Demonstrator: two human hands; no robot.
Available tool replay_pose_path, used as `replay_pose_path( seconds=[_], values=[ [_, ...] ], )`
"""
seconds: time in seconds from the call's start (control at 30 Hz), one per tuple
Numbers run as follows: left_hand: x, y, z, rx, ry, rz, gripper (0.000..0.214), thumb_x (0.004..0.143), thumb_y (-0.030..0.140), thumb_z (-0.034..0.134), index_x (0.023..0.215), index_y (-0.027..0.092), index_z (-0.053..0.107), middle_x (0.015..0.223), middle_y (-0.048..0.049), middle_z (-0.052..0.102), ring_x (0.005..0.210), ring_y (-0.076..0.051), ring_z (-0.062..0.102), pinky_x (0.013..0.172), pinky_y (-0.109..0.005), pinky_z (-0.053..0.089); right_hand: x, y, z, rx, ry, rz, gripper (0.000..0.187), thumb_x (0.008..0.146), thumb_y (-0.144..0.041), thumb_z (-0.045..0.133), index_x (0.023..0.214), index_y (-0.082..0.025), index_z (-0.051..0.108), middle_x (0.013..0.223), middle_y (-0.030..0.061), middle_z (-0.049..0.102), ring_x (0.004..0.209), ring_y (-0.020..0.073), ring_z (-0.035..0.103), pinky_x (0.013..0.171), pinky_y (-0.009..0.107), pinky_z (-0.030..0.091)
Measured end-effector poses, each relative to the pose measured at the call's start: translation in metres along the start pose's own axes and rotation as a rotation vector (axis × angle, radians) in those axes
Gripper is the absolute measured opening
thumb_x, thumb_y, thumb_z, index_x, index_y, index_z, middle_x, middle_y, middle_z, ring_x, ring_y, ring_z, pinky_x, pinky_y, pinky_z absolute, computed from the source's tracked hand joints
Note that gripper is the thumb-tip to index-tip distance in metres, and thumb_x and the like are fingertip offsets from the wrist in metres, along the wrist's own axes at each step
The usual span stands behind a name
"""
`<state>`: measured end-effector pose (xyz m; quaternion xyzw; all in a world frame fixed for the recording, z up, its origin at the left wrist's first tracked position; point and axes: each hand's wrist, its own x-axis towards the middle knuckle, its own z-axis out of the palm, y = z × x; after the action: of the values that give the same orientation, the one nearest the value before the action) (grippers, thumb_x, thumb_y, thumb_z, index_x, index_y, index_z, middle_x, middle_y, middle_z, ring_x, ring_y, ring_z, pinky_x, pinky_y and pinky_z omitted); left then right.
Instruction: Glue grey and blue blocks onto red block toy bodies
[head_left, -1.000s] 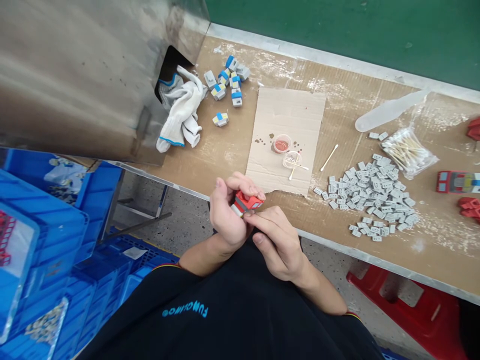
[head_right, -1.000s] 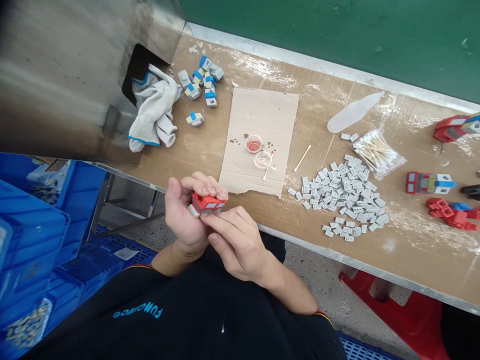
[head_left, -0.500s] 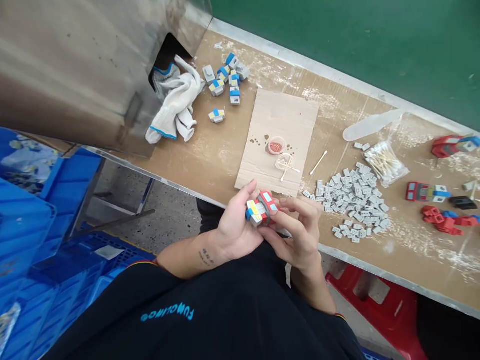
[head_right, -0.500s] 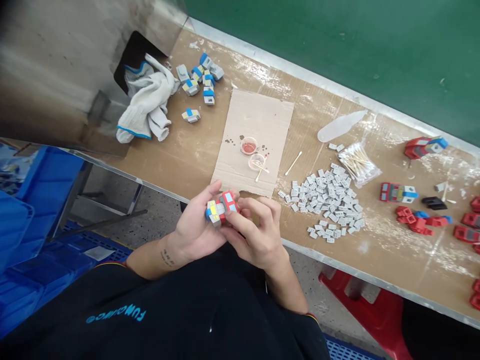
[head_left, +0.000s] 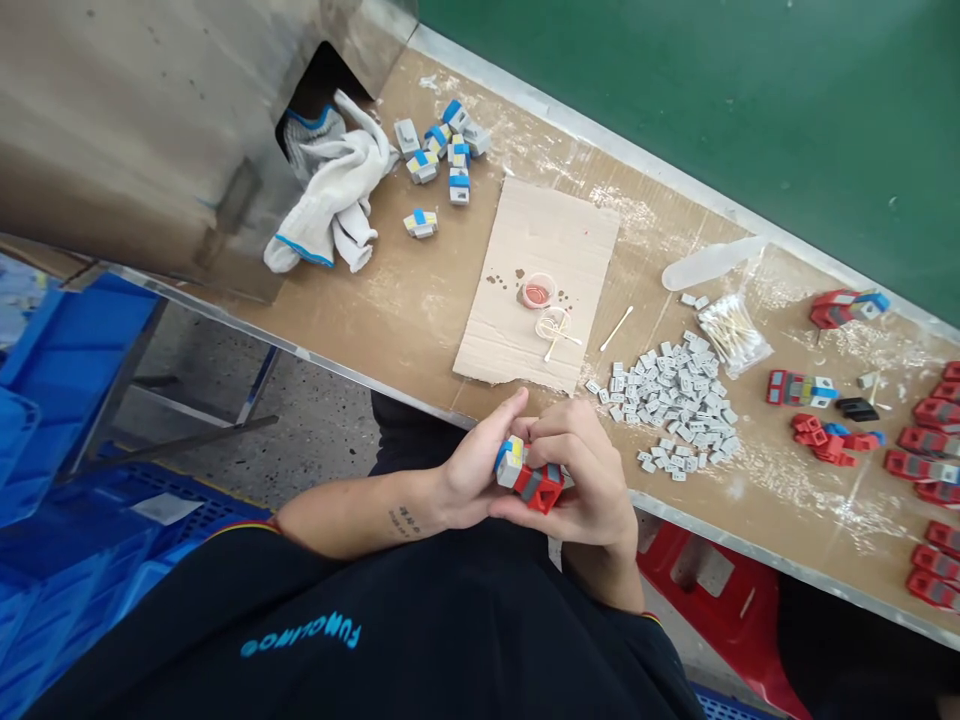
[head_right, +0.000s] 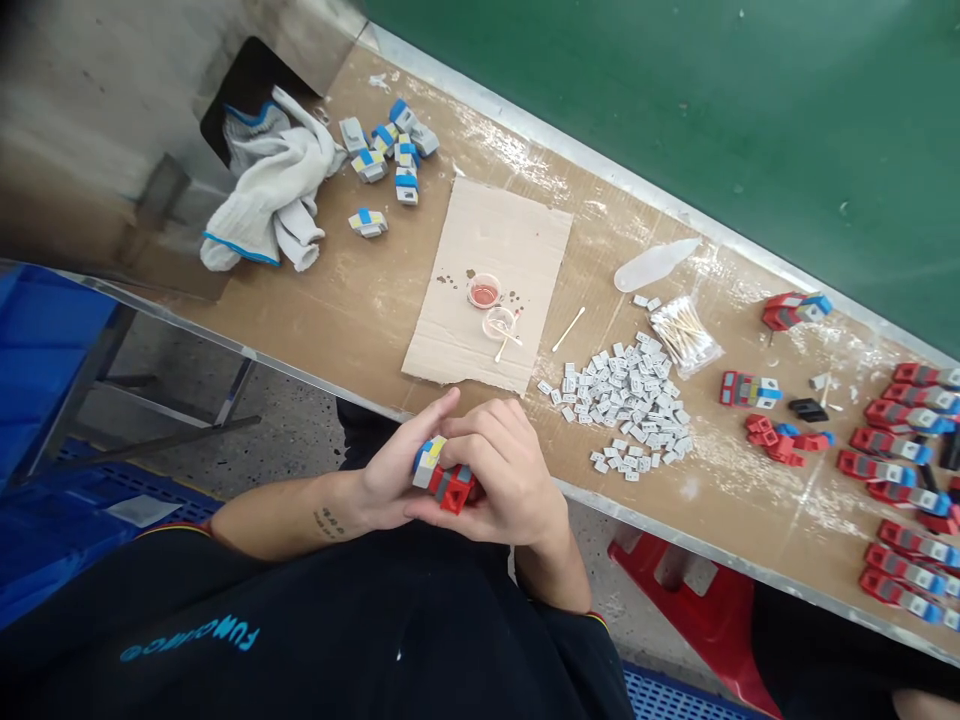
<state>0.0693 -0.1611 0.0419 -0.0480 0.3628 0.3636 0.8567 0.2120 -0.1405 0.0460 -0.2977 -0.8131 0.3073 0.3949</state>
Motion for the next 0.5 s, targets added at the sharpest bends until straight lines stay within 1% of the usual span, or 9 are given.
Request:
replay_pose_path(
  seconds=[0.1, 0.13, 0.33, 0.5],
  values=[
    [-0.001, -0.002, -0.001, -0.041, 0.012, -0.089, 0.057, 0.098, 0.06, 0.068, 0.063, 0.015, 0.065, 0.06, -0.0027, 0.064, 0.055, -0.013, 0.06, 0.059, -0.025, 0.05, 0.001, -0.003, -0.003, 0.005, -0.058, 0.026, 0.026, 0.096, -0.042, 0.076, 0.095, -0.025, 0.056, 0.087, 0.002, 0.07, 0.079, 0.0189, 0.065, 0.069, 0.037, 0.05],
    [-0.001, -0.002, -0.002, -0.054, 0.028, -0.078, 0.056, 0.097, 0.059, 0.069, 0.063, 0.015, 0.065, 0.06, -0.0022, 0.064, 0.055, -0.012, 0.059, 0.059, -0.024, 0.049, 0.001, -0.003, -0.003, 0.014, -0.057, 0.035, 0.025, 0.096, -0.04, 0.076, 0.096, -0.024, 0.056, 0.087, 0.002, 0.07, 0.079, 0.0186, 0.066, 0.069, 0.036, 0.05],
    [-0.003, -0.004, 0.0, -0.07, 0.065, -0.037, 0.053, 0.097, 0.054, 0.072, 0.063, 0.015, 0.064, 0.061, -0.0006, 0.061, 0.054, -0.011, 0.058, 0.058, -0.024, 0.049, -0.002, -0.006, 0.003, 0.054, 0.031, 0.096, 0.019, 0.091, -0.031, 0.077, 0.097, -0.025, 0.06, 0.088, 0.0027, 0.073, 0.077, 0.0191, 0.067, 0.066, 0.035, 0.053],
    [-0.005, -0.005, 0.001, -0.094, 0.066, -0.079, 0.054, 0.096, 0.055, 0.073, 0.063, 0.015, 0.061, 0.06, -0.0004, 0.06, 0.055, -0.011, 0.059, 0.059, -0.023, 0.05, -0.003, -0.008, 0.009, 0.08, 0.092, 0.093, 0.018, 0.088, -0.026, 0.078, 0.095, -0.024, 0.062, 0.084, 0.0027, 0.073, 0.072, 0.0192, 0.068, 0.064, 0.035, 0.055]
  ],
)
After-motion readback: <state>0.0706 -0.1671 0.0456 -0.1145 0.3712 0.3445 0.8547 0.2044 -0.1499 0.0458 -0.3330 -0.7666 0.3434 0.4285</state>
